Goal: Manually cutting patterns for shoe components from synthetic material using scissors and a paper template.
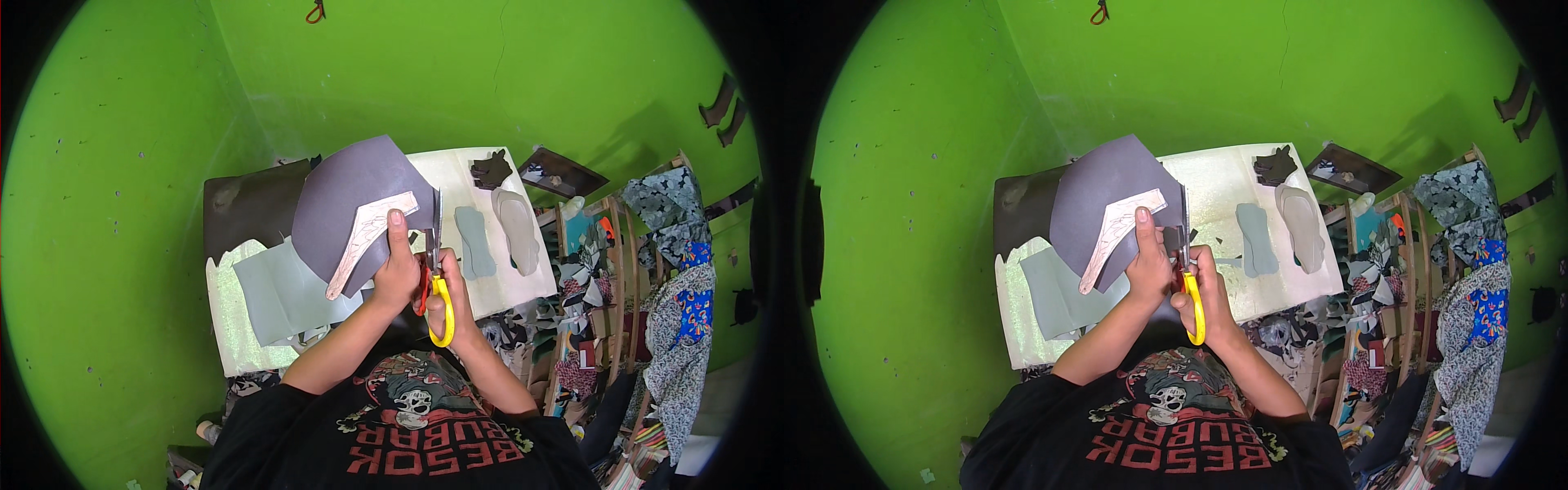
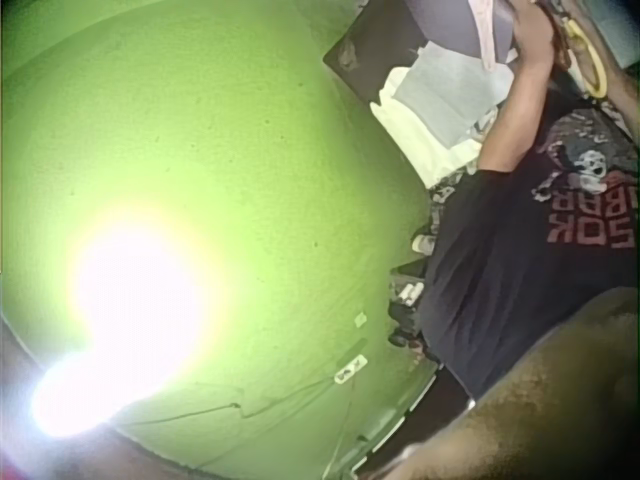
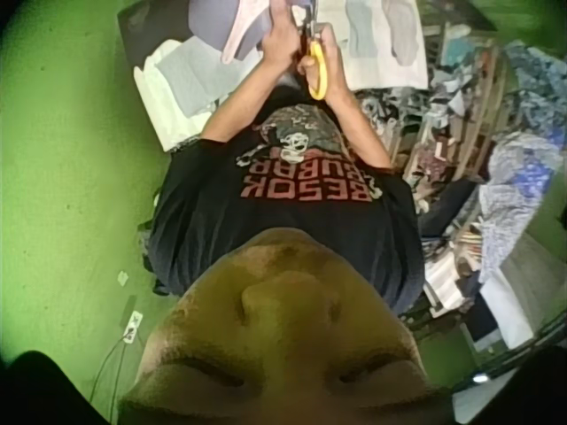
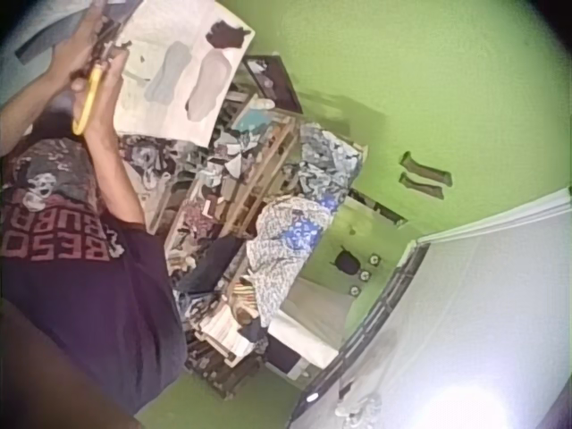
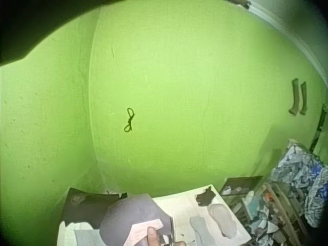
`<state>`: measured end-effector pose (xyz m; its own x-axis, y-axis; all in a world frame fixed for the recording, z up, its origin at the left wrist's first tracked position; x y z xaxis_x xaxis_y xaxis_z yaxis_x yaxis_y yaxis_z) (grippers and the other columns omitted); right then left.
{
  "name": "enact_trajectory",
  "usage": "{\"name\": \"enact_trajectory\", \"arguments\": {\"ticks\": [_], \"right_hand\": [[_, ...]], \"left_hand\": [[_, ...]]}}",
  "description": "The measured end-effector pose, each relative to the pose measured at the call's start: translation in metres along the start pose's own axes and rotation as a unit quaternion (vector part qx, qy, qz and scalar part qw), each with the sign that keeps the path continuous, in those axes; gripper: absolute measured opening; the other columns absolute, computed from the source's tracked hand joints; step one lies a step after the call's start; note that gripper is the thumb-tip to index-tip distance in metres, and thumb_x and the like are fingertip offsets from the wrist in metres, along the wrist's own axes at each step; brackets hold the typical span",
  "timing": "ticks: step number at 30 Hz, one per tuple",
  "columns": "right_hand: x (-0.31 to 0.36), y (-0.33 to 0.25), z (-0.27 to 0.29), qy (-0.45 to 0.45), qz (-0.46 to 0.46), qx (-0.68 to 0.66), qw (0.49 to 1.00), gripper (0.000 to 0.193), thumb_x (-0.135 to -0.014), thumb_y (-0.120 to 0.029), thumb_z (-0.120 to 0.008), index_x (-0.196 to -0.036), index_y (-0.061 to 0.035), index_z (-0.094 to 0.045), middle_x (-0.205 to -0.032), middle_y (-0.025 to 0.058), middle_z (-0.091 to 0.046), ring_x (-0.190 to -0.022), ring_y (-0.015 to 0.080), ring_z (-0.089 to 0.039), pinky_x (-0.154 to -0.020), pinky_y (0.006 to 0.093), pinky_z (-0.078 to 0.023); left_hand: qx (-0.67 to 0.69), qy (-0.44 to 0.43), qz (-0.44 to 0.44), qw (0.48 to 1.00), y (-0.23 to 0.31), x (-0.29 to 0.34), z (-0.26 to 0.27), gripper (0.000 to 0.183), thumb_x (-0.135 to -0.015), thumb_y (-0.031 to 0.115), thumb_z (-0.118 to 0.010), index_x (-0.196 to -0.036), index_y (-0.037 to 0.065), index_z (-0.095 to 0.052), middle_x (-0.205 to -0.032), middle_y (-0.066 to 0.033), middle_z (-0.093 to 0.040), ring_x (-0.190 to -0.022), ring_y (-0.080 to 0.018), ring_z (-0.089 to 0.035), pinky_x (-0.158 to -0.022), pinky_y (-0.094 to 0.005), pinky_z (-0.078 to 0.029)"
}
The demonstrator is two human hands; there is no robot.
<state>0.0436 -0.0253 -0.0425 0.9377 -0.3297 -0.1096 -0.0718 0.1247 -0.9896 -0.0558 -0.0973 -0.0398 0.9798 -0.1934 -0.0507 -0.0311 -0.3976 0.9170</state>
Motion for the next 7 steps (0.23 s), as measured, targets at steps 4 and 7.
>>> {"name": "enact_trajectory", "arguments": {"ticks": [4,7], "right_hand": [[0.000,-0.003,0.000,-0.001,-0.022,-0.014,1.000,0.094,-0.071,-0.085,-0.056,-0.111,-0.0012,-0.039,-0.076,0.0032,-0.053,-0.066,0.0111,-0.051,-0.058,0.0261,-0.043],[-0.001,-0.004,-0.002,-0.023,-0.001,-0.015,1.000,0.092,-0.074,-0.084,-0.053,-0.113,-0.0022,-0.039,-0.081,0.0060,-0.056,-0.070,0.0110,-0.054,-0.059,0.0253,-0.044]], "left_hand": [[-0.047,-0.010,0.120,0.992,-0.031,0.002,0.011,0.063,-0.102,0.059,-0.039,-0.118,0.000,-0.057,-0.104,-0.0081,-0.063,-0.088,-0.0109,-0.057,-0.077,-0.0223,-0.045],[-0.016,0.004,0.080,0.997,-0.023,-0.001,0.009,0.061,-0.101,0.060,-0.042,-0.115,0.003,-0.059,-0.099,-0.0083,-0.063,-0.087,-0.0108,-0.058,-0.079,-0.0210,-0.045]]}}
Point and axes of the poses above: each hand's wrist, its own x-axis away from the middle knuckle, its own z-axis out of the back of the hand, y = z × x, the point moved 8 cm from there along -x, towards the middle knuckle
